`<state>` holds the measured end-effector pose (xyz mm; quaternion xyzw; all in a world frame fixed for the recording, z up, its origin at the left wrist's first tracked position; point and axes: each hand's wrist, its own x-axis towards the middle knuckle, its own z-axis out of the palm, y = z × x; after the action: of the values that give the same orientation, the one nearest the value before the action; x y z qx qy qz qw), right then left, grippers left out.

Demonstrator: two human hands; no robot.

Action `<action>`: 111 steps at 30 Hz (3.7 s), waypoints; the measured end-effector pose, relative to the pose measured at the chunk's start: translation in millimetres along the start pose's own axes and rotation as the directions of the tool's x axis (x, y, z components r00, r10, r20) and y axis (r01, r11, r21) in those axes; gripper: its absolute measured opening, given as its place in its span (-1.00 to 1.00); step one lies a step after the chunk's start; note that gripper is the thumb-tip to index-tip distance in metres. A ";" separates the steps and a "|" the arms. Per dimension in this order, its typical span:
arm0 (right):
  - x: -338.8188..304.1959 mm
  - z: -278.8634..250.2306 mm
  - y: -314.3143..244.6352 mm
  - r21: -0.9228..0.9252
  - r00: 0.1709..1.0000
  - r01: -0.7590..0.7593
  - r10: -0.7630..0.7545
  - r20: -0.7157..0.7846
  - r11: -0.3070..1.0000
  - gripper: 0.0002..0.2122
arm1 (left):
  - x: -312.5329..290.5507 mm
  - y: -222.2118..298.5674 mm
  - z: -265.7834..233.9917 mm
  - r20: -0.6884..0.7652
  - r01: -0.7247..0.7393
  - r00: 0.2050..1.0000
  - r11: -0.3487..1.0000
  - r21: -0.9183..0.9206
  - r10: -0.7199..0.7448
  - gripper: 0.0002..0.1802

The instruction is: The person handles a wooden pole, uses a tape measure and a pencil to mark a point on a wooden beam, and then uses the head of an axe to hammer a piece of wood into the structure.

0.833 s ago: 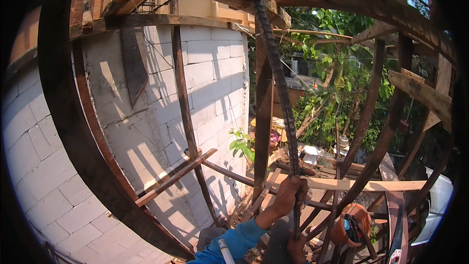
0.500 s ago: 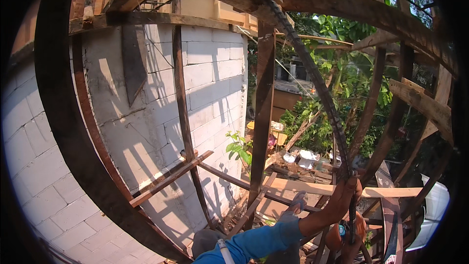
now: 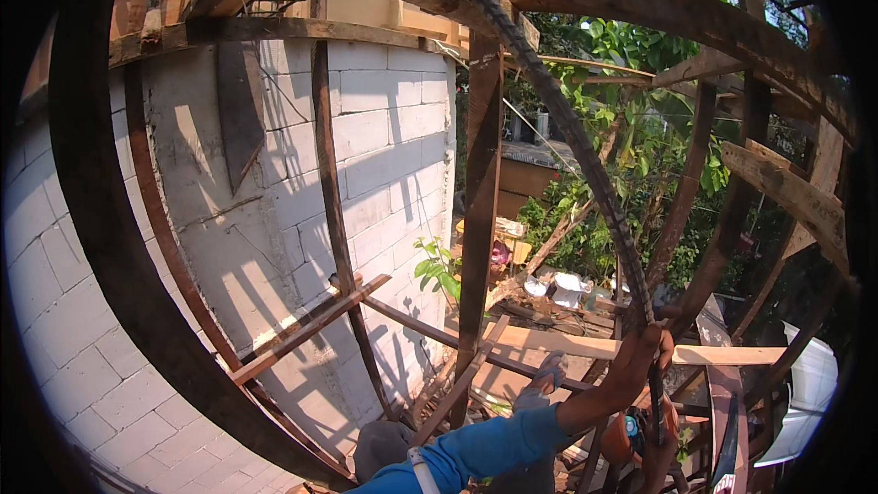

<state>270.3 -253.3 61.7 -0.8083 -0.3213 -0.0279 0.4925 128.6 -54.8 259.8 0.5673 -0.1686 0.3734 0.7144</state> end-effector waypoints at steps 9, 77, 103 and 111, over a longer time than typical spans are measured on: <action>-87.6 215.1 23.0 0.248 0.949 -0.085 0.002 0.316 0.965 -0.74 | -80.2 45.7 -94.9 -0.174 0.013 0.985 0.998 0.063 -0.001 -0.31; 51.2 -114.3 39.4 -0.105 0.861 -0.064 0.002 -0.508 0.992 -0.86 | 37.9 11.7 68.8 0.080 0.005 0.997 0.978 -0.210 0.012 -0.46; -97.6 210.9 -26.5 0.234 0.962 -0.073 0.007 0.274 0.970 -0.80 | -76.4 54.8 -98.5 -0.167 0.063 0.985 0.991 0.117 -0.043 -0.54; -54.2 160.2 -21.0 0.219 0.985 -0.091 0.055 0.164 0.972 -0.73 | -52.6 40.3 -86.3 -0.036 0.158 0.987 0.982 0.108 -0.155 -0.47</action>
<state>172.4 -143.0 -23.8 -0.7583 -0.3302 0.0907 0.5548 48.7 11.1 226.6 0.6121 -0.0926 0.3328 0.7113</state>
